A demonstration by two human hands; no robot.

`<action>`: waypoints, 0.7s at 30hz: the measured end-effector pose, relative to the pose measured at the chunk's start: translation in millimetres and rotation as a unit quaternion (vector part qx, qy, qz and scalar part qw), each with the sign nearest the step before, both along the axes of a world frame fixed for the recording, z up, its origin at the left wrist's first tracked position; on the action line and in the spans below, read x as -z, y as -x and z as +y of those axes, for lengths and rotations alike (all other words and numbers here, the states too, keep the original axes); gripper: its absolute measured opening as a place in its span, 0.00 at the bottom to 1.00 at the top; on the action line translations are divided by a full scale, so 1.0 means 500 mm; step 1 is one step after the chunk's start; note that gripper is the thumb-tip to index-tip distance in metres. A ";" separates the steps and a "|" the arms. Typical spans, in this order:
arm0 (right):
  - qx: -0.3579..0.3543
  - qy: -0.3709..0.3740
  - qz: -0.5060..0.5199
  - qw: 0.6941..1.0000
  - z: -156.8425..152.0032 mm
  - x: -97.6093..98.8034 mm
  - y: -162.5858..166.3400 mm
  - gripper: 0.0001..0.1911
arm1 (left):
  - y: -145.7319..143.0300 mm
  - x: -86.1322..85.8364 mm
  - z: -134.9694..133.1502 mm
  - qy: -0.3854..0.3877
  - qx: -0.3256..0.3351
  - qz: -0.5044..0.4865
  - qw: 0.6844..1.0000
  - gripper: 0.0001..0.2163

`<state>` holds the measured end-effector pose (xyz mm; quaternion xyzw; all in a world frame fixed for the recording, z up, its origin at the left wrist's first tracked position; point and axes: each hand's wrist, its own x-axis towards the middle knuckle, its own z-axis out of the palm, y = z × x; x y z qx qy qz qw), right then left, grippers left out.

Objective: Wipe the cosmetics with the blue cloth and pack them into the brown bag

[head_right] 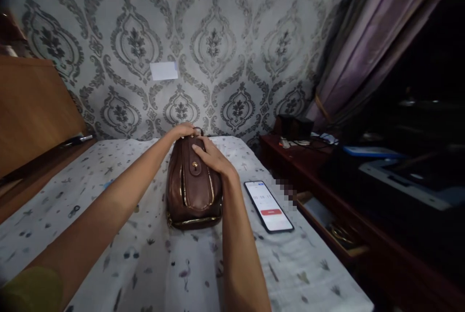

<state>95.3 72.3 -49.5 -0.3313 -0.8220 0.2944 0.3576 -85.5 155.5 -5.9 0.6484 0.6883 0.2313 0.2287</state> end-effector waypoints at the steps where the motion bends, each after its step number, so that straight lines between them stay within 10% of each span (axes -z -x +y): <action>1: 0.000 0.000 0.002 1.000 -0.001 -0.001 0.001 0.30 | -0.006 -0.001 0.002 0.006 0.009 -0.001 1.000 0.14; 21: 0.012 -0.015 -0.036 0.999 0.000 0.002 0.007 0.38 | -0.009 0.026 0.014 -0.055 0.036 -0.135 0.989 0.07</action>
